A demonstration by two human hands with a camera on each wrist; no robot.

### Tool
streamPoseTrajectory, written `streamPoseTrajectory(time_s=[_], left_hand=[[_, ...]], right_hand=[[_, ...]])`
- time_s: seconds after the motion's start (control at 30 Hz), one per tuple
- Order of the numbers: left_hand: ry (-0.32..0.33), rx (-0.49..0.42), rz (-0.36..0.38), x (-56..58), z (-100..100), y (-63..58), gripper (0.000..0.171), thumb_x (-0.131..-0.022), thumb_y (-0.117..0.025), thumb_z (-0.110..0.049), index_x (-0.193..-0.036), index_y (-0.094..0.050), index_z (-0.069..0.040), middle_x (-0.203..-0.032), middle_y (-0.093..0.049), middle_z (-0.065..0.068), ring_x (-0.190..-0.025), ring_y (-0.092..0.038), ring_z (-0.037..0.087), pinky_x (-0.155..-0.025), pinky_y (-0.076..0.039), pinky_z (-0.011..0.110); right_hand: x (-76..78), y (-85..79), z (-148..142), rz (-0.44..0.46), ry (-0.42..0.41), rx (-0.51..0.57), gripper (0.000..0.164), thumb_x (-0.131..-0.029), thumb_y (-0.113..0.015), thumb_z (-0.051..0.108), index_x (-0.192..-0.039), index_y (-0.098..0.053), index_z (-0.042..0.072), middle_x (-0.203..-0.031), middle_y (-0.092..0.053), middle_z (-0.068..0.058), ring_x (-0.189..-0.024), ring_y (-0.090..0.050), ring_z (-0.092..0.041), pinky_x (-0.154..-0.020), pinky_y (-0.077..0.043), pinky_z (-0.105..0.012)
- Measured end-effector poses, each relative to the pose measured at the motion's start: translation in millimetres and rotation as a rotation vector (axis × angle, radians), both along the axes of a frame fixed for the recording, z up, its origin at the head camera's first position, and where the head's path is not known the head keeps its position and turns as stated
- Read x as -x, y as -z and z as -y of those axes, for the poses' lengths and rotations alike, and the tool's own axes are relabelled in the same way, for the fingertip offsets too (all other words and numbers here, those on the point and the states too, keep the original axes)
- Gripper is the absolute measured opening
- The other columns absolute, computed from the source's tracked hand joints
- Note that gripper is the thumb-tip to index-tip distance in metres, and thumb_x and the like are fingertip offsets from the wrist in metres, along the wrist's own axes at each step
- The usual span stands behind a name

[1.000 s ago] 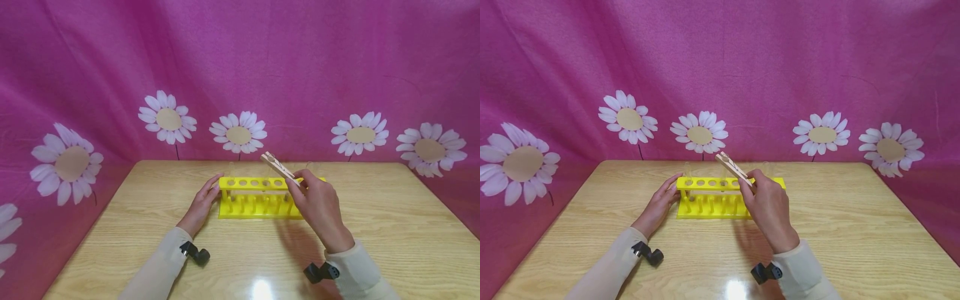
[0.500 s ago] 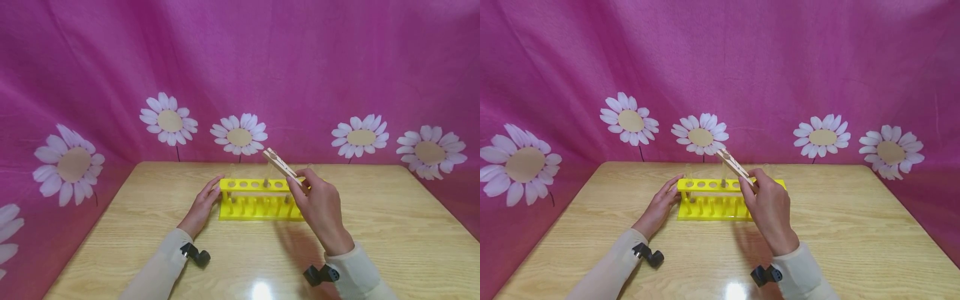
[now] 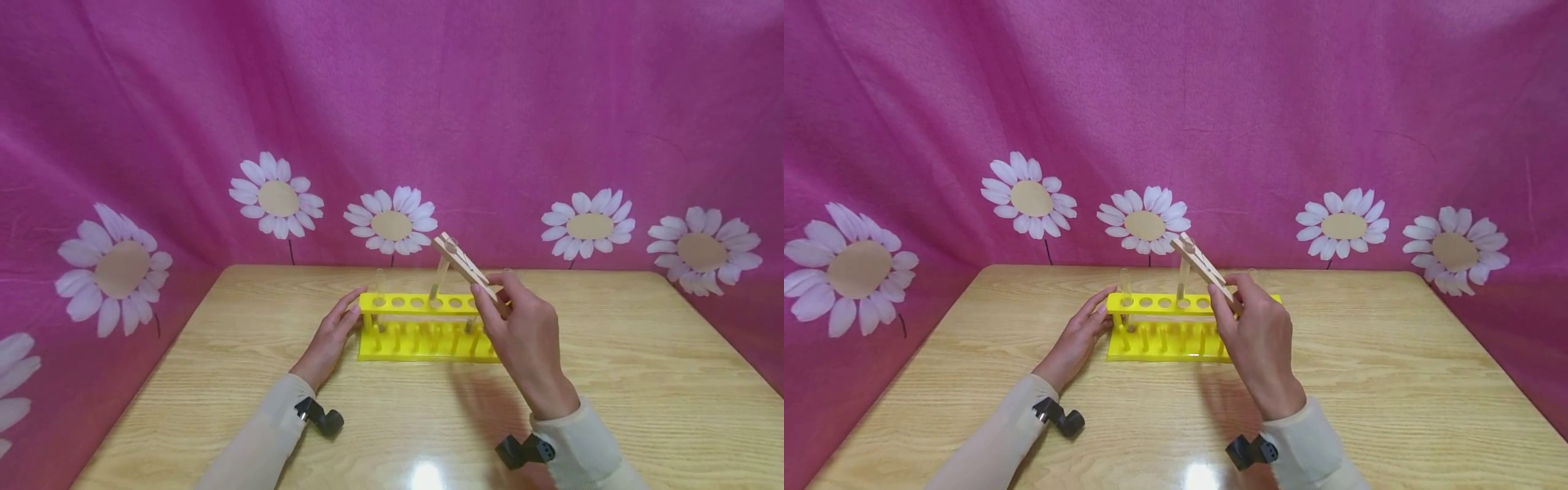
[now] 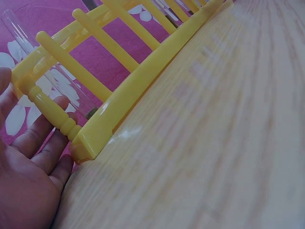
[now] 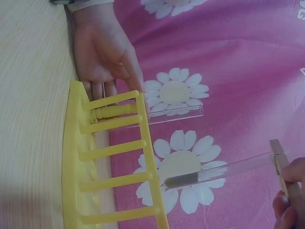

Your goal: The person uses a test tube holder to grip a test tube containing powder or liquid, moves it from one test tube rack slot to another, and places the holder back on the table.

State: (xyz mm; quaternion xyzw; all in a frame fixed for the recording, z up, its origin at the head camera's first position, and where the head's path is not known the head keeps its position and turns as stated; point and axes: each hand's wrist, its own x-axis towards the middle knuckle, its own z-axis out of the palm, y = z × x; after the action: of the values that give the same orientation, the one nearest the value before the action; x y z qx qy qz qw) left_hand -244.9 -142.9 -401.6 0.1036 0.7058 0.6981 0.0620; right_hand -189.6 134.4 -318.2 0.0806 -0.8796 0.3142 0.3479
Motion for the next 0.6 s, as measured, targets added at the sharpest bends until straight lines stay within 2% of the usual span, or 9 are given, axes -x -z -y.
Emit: streamPoseTrajectory(time_s=[0.43,0.6], left_hand=[[0.003,-0.001,0.0,-0.2,0.6,0.9,0.047,-0.105,-0.041,-0.028,-0.15,-0.035,-0.02,-0.154,-0.032,0.002,-0.137,-0.035,0.023,-0.114,-0.027,0.045],[0.013,-0.02,-0.026,0.4,0.5,2.1,0.047,-0.105,-0.04,-0.025,-0.151,-0.034,-0.016,-0.153,-0.033,0.005,-0.136,-0.035,0.024,-0.114,-0.027,0.046]], right_hand=[[-0.3,3.7,5.3,-0.021,-0.054,0.016,0.023,-0.09,-0.07,0.025,-0.105,-0.065,0.008,-0.066,-0.052,-0.001,-0.047,-0.038,-0.014,-0.038,-0.032,-0.023],[0.0,6.7,6.9,-0.004,-0.07,0.023,0.024,-0.089,-0.071,0.023,-0.107,-0.064,0.009,-0.066,-0.052,-0.001,-0.048,-0.04,-0.013,-0.038,-0.032,-0.023]])
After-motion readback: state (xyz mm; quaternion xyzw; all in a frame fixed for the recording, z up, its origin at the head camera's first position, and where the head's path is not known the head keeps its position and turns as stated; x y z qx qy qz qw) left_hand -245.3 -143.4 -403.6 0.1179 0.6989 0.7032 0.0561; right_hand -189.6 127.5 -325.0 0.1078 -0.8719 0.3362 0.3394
